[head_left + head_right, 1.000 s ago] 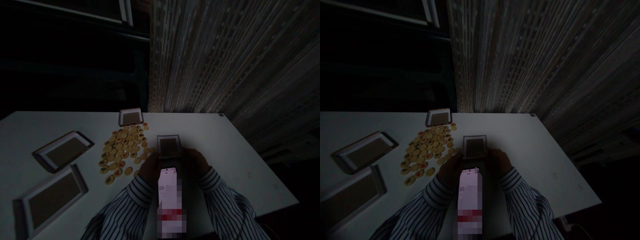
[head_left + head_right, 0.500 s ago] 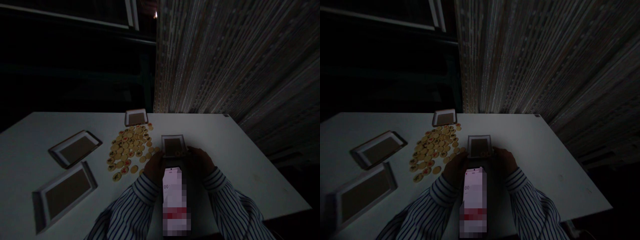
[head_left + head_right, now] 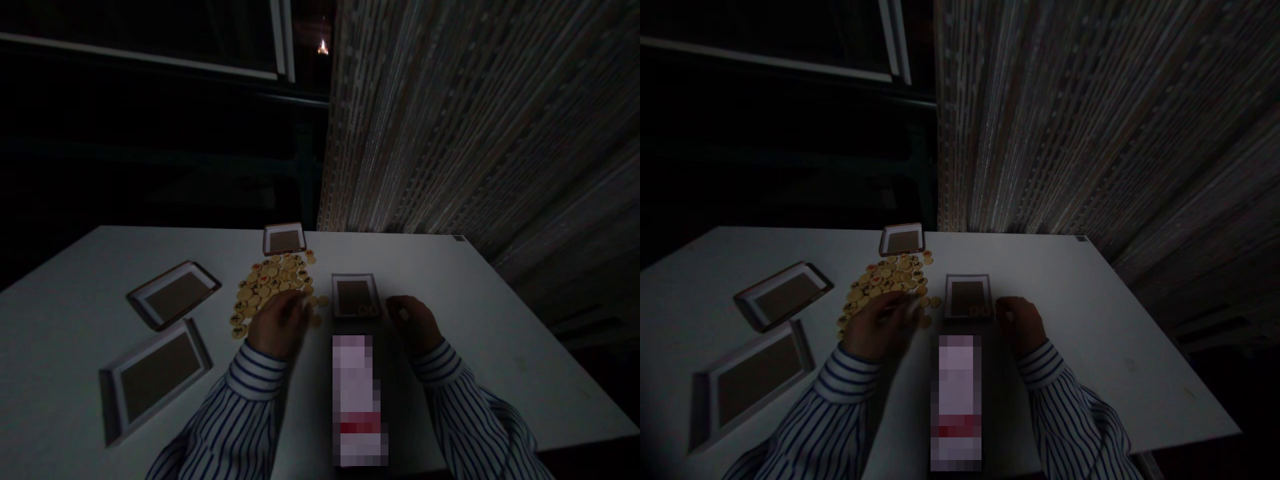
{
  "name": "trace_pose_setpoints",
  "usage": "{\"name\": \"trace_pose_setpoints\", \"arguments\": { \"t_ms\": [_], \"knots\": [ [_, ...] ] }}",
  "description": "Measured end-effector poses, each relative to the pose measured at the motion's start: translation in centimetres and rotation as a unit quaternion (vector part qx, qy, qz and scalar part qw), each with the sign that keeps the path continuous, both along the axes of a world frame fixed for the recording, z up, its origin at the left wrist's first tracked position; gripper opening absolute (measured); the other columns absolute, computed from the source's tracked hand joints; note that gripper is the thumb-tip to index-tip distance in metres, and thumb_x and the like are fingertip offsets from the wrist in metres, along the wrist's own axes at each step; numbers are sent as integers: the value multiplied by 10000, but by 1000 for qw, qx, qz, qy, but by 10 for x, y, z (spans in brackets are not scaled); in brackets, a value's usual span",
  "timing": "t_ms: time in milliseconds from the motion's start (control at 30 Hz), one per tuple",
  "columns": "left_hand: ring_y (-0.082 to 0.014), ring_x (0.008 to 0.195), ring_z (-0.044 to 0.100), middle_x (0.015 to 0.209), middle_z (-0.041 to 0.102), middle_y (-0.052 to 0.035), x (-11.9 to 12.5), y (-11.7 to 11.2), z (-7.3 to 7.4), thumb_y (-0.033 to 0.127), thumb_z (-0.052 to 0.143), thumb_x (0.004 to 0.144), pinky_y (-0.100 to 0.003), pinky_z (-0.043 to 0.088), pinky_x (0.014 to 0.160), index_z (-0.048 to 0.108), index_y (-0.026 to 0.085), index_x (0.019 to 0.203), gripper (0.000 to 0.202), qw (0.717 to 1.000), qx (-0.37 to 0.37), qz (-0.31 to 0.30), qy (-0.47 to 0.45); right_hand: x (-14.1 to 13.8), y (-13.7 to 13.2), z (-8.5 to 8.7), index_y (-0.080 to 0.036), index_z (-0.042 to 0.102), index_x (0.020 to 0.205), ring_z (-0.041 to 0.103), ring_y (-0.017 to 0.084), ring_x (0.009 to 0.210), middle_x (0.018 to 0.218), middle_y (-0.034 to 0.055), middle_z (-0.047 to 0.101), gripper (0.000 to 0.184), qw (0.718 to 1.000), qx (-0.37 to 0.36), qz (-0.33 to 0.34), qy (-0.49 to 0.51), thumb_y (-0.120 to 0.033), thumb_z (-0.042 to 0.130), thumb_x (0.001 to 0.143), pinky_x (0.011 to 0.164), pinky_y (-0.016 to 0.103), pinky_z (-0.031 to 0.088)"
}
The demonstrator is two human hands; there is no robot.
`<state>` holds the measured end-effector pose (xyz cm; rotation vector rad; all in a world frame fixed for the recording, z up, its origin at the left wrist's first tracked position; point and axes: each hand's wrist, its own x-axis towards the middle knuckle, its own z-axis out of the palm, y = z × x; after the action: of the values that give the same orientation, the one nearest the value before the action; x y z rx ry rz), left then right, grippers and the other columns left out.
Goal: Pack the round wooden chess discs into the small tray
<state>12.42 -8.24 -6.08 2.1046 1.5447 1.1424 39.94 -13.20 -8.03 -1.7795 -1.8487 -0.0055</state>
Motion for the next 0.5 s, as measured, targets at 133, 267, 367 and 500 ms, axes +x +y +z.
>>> {"name": "trace_pose_setpoints", "arguments": {
  "t_ms": [133, 267, 367, 500],
  "knots": [
    [-194, 911, 601, 969, 655, -63, -27, 12, -1, 368, 462, 780, -340, 479, 832, 619, 177, 937, 293, 998, 29, 44, 30, -2, 2, 5, -159, 629, 894, 590, 181, 767, 821, 80, 662, 226, 999, -6, 27, -26, -243, 436, 810, 708, 311, 449],
    [-198, 937, 589, 1001, 647, -70, -47, 20, -10, 360, 463, 779, -341, 471, 845, 627, 168, 949, 305, 994, 44, 33, 91, -6, 8, 9, -147, 633, 890, 592, 176, 740, 798, 78, 665, 205, 997, 6, 63, -53, -216, 477, 779, 688, 301, 442],
    [-223, 954, 580, 1006, 642, -103, -52, 23, -20, 349, 474, 772, -367, 462, 860, 646, 146, 930, 310, 988, 65, 6, 139, -15, 13, 18, -148, 641, 883, 593, 174, 737, 790, 74, 666, 194, 993, -13, 82, -88, -194, 502, 755, 674, 286, 429],
    [-231, 982, 558, 1040, 616, -107, -52, 25, -31, 340, 479, 770, -385, 449, 876, 661, 163, 905, 288, 983, 73, -16, 168, -36, 22, 36, -176, 652, 788, 584, 166, 710, 749, 57, 658, 164, 978, -83, 106, -158, -215, 493, 772, 617, 258, 389]
  ]
}}
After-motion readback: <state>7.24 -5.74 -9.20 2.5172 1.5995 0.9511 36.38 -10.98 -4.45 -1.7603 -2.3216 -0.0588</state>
